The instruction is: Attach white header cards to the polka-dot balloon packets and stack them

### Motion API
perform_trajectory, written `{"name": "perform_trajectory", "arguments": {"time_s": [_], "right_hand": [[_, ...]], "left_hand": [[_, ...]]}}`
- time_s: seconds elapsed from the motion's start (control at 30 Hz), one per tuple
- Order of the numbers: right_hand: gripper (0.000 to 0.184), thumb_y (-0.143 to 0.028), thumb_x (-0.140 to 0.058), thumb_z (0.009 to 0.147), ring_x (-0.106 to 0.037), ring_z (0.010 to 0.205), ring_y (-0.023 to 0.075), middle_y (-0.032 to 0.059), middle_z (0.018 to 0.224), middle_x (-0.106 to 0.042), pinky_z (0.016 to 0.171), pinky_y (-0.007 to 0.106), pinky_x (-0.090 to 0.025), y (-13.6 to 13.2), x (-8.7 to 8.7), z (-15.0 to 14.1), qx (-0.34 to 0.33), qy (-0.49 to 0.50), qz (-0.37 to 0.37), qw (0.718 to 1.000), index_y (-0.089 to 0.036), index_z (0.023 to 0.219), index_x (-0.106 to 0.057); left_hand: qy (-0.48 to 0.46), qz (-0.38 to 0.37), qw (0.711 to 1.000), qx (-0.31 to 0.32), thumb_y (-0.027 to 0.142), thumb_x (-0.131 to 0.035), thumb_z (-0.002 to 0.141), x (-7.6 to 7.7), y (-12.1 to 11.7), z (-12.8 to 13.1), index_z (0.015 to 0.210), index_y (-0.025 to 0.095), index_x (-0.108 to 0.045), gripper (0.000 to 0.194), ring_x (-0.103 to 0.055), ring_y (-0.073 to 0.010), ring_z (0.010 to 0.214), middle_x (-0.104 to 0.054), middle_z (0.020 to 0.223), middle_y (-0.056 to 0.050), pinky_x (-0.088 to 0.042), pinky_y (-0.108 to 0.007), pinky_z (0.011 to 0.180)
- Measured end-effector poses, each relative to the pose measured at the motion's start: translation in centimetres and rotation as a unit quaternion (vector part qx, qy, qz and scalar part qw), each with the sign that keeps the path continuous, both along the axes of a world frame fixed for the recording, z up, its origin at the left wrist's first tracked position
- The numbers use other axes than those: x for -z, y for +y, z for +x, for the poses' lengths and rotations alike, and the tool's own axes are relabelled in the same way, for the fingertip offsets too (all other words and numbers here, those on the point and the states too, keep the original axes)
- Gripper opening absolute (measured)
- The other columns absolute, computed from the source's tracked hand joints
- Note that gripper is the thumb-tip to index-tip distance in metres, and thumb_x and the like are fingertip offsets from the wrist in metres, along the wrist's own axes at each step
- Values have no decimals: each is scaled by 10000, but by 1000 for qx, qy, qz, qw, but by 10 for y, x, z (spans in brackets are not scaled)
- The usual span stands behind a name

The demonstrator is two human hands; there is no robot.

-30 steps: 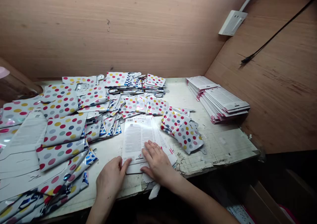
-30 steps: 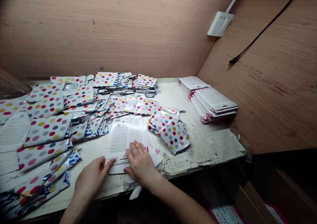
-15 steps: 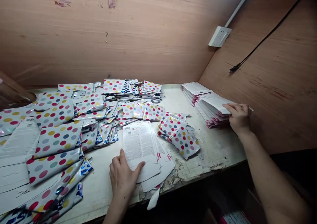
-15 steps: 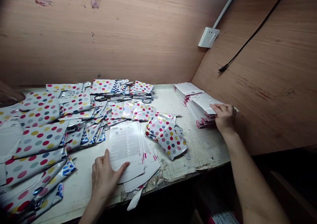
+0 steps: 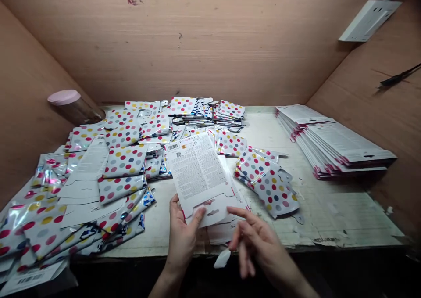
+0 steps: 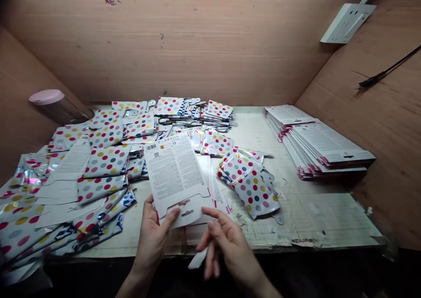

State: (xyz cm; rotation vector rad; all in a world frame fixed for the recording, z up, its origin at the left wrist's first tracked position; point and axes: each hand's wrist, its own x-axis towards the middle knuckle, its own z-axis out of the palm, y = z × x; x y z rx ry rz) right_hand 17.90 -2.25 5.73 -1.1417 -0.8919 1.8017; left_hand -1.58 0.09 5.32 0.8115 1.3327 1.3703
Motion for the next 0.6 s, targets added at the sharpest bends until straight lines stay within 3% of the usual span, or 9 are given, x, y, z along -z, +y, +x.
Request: {"name": "perform_trajectory", "arguments": {"time_s": [0.1, 0.17, 0.23, 0.33, 0.43, 0.5, 0.57, 0.6], "right_hand": [[482, -451, -588, 893, -512, 379, 67, -9, 767, -614, 349, 168, -337, -8, -4, -57, 71, 179, -70, 979, -201, 1293, -484], [382, -369, -670, 850, -460, 415, 33, -39, 728, -577, 403, 159, -355, 0, -7, -69, 130, 251, -89, 955, -173, 1164, -575], [261, -325, -726, 804, -439, 465, 32, -60, 655, -525, 457, 156, -373, 8, -6, -73, 141, 315, -124, 930, -156, 979, -632], [225, -339, -755, 770, -516, 572, 75, -33, 686, -575, 544, 193, -438, 10, -2, -81, 129, 332, -140, 924, -167, 818, -619], [262, -397, -707, 795, -620, 791, 174, 42, 924, -682, 707, 307, -511, 4, 3, -90, 151, 266, -85, 948, -190, 936, -631], [291, -410, -688, 782, -640, 873, 221, 60, 971, -701, 776, 366, -517, 0, 7, -90, 181, 236, -70, 952, -198, 975, -640], [280, -410, -657, 760, -654, 891, 255, 72, 924, -719, 806, 406, -520, -3, 8, -83, 193, 223, -80, 952, -187, 930, -661], [279, -407, -623, 757, -661, 889, 272, 82, 885, -723, 808, 425, -522, -4, 8, -80, 184, 217, -82, 955, -174, 903, -671]], "left_hand": [[26, -3, 1000, -4, 312, -710, 794, 0, -10, 4, 1253, 242, -385, 567, -687, -218, 986, -689, 1096, -68, -521, -412, 932], [60, -9, 998, -5, 318, -699, 794, 4, -13, 1, 1236, 234, -411, 534, -681, -212, 998, -685, 1099, -70, -522, -386, 929], [106, -8, 994, -26, 312, -704, 766, 12, -14, -2, 1219, 219, -433, 535, -673, -218, 1005, -680, 1093, -72, -521, -371, 921], [173, -26, 983, -63, 250, -739, 662, 28, -20, -1, 1169, 204, -452, 584, -679, -246, 944, -679, 1014, -56, -540, -370, 849], [191, -47, 979, -46, 232, -732, 634, 42, -37, 1, 1136, 196, -480, 563, -671, -282, 951, -675, 1004, -73, -527, -421, 864], [147, -52, 988, 17, 280, -736, 664, 46, -51, -4, 1109, 194, -531, 498, -655, -309, 1002, -676, 1028, -108, -499, -462, 914], [34, -48, 986, 158, 374, -784, 639, 45, -61, -17, 1106, 199, -585, 537, -628, -354, 1074, -683, 1048, -140, -479, -502, 942], [-37, -32, 969, 242, 439, -832, 558, 43, -63, -26, 1143, 198, -595, 675, -592, -397, 1132, -685, 1064, -160, -469, -533, 946]]}}
